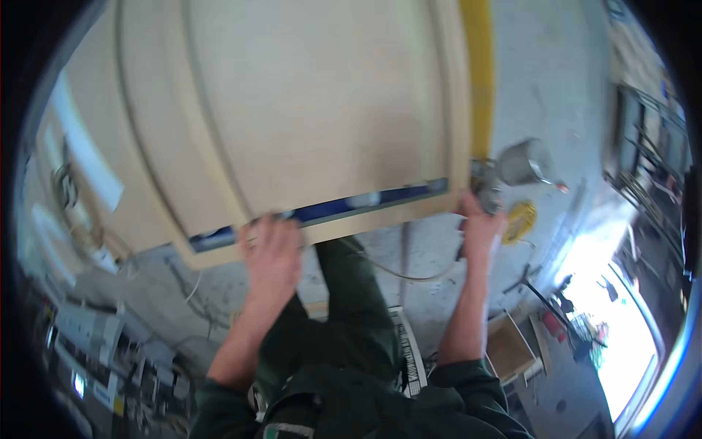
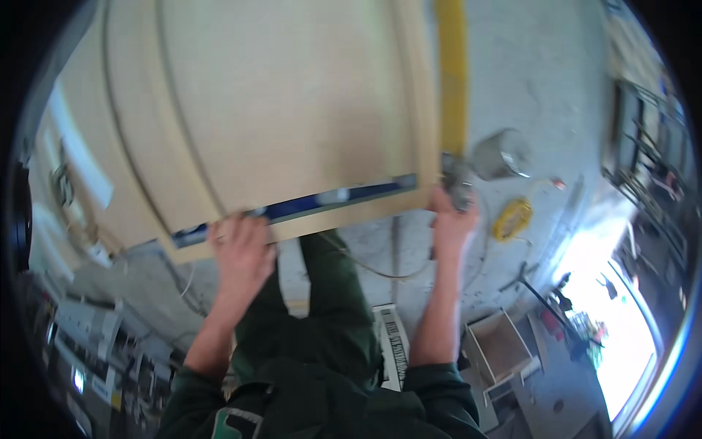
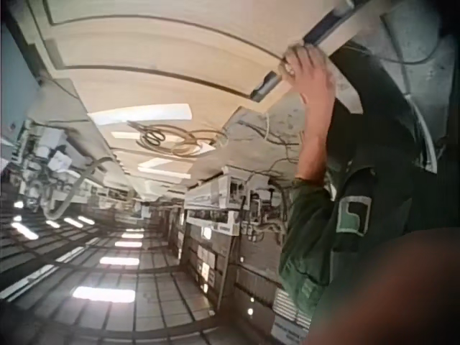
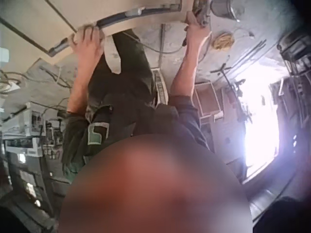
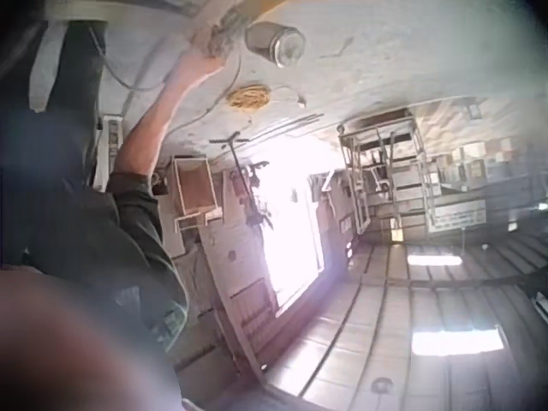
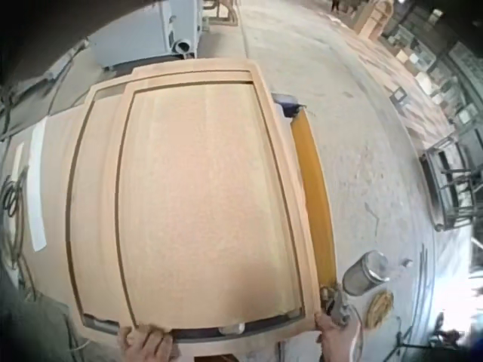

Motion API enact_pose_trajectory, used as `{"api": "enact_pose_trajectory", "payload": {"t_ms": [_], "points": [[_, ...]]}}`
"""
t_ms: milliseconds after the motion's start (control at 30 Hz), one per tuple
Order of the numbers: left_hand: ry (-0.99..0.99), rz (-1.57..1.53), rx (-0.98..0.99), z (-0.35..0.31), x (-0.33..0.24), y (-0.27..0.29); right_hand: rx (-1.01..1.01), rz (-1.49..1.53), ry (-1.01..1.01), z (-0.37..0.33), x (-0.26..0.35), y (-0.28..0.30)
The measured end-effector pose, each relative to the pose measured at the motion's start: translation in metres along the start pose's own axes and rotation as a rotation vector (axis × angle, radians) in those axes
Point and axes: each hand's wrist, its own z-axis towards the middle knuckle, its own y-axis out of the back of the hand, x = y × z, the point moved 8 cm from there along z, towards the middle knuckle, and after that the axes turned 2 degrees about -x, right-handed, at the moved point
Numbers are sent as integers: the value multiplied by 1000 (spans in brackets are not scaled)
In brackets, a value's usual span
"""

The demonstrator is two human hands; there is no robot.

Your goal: Spraying adhesive onto wooden panels using a spray gun and then applying protective or decorative strips.

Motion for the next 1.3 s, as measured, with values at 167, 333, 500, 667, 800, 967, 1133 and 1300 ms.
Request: {"api": "enact_pose_trajectory", "payload": {"t_ms": [167,333,500,667,800,967,1133,1300], "points": [[-40,37,-54,-2,8,7,23,329,130,2,-2,-9],[-102,-41,-65,5,14,8,33,366,90,-2,1,-14],[-165,-78,-76,11,10,5,9,310,99,1,0,-5],[-158,-40,19,12,0,11,-36,89,249,12,-26,1],[-191,50,297,47,3,8,10,105,192,1,-18,-31],[-895,-190,-159,180,-178,60,-121,145,287,0,-14,3],[-1191,17,79,231,-240,-1,-122,195,292,1,-15,-6],[-1318,181,97,222,-259,-18,-100,212,252,3,-19,-8]]}}
